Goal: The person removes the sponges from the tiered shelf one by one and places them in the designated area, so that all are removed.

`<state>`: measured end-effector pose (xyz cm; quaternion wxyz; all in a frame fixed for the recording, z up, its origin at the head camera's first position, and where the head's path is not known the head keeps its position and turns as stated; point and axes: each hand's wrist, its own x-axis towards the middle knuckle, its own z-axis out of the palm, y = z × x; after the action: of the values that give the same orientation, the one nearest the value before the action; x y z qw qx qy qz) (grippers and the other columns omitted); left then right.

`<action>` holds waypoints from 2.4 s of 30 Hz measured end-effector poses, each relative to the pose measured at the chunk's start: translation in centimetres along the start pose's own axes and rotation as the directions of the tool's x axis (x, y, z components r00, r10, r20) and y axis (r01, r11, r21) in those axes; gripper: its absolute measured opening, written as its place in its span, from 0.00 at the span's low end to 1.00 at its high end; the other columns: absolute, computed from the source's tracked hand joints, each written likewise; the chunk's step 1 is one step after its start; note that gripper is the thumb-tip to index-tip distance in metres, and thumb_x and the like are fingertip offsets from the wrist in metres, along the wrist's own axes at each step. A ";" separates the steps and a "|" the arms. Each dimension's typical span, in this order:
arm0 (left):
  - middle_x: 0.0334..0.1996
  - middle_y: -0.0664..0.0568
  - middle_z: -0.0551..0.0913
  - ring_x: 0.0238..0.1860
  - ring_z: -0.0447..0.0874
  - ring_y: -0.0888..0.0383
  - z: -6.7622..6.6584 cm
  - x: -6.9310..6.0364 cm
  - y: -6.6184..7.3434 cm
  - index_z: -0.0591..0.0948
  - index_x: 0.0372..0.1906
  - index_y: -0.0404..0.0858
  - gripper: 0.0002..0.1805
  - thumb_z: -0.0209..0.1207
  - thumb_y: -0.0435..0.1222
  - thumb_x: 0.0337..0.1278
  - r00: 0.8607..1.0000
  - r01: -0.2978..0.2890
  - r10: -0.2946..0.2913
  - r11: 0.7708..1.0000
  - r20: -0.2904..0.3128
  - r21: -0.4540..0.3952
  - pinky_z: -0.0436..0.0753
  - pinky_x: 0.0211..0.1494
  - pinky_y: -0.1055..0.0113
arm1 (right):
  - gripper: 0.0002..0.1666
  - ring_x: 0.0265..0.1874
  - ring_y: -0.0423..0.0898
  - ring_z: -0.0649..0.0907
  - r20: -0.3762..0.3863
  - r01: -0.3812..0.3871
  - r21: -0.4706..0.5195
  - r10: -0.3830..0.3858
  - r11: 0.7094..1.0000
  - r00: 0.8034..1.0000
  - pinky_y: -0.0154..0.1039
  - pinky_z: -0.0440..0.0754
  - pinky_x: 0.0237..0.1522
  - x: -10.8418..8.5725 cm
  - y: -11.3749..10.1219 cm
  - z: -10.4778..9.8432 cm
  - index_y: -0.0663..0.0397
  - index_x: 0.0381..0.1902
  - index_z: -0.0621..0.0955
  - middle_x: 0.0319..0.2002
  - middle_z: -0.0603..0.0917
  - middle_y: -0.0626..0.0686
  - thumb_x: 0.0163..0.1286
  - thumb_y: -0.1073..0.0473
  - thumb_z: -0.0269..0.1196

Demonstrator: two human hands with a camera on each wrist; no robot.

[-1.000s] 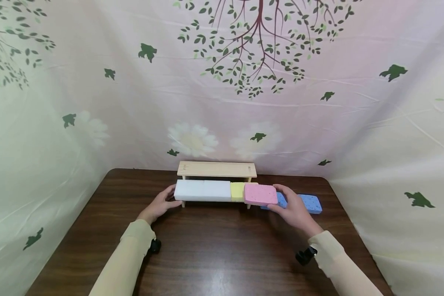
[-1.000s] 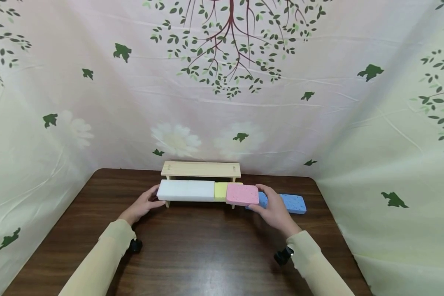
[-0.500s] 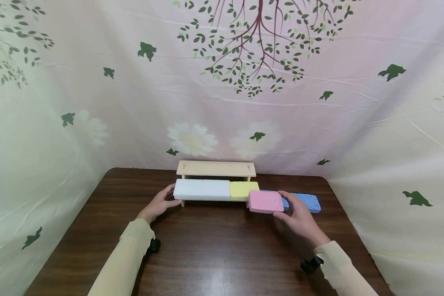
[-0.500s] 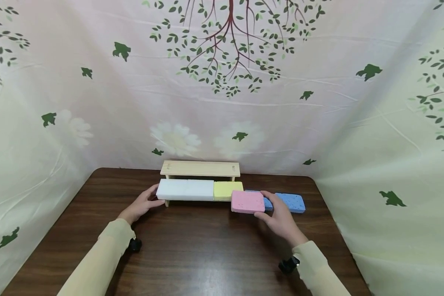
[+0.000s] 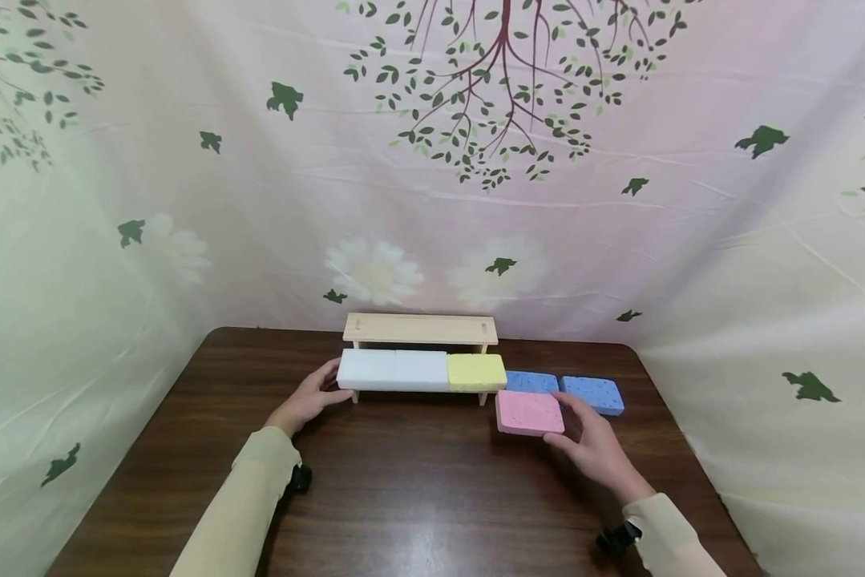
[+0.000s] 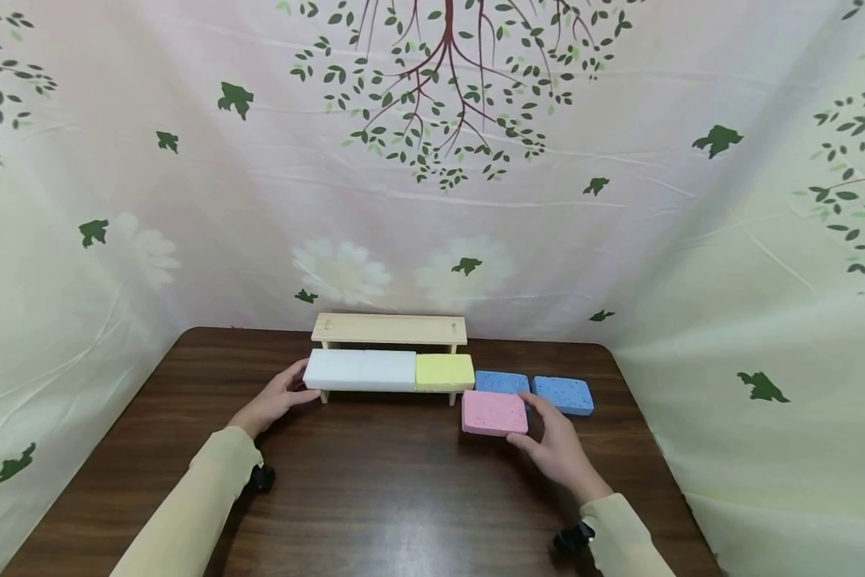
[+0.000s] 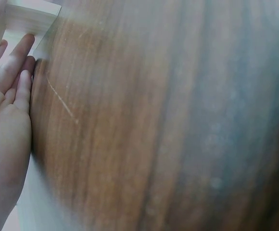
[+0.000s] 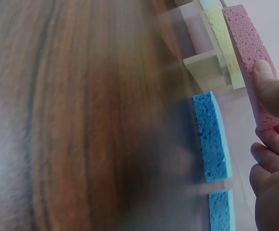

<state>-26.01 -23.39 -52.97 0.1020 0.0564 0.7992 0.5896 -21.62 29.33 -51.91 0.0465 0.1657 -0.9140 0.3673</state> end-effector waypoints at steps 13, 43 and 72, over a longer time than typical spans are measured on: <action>0.78 0.31 0.63 0.80 0.55 0.32 -0.2 0.5 -1.0 0.57 0.82 0.32 0.45 0.68 0.37 0.69 1.000 -0.008 0.008 1.000 0.007 0.015 0.53 0.81 0.34 | 0.44 0.69 0.66 0.77 0.029 -0.080 -0.065 0.082 0.995 0.996 0.65 0.77 0.65 -1.4 1.4 0.6 0.60 0.75 0.70 0.71 0.76 0.65 0.66 0.57 0.76; 0.78 0.31 0.64 0.80 0.56 0.32 0.0 0.1 -0.3 0.58 0.82 0.31 0.44 0.67 0.34 0.69 0.999 -0.033 0.033 0.999 0.002 -0.003 0.55 0.80 0.34 | 0.42 0.51 0.50 0.82 0.079 -0.078 -0.135 0.090 0.988 0.993 0.45 0.86 0.48 -1.0 4.3 0.6 0.63 0.73 0.72 0.57 0.83 0.58 0.65 0.59 0.77; 0.78 0.30 0.63 0.80 0.56 0.31 -0.1 0.4 -0.8 0.57 0.82 0.30 0.44 0.67 0.35 0.70 1.000 -0.027 0.027 1.000 0.007 0.010 0.55 0.80 0.34 | 0.49 0.53 0.53 0.82 0.098 -0.112 -0.132 0.126 0.985 0.987 0.51 0.87 0.52 -0.9 4.2 0.5 0.61 0.75 0.68 0.58 0.82 0.60 0.63 0.52 0.79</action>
<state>-26.44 -23.67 -53.75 0.0964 0.0698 0.8010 0.5866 -22.21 32.03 -55.22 -0.0138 0.1268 -0.9448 0.3018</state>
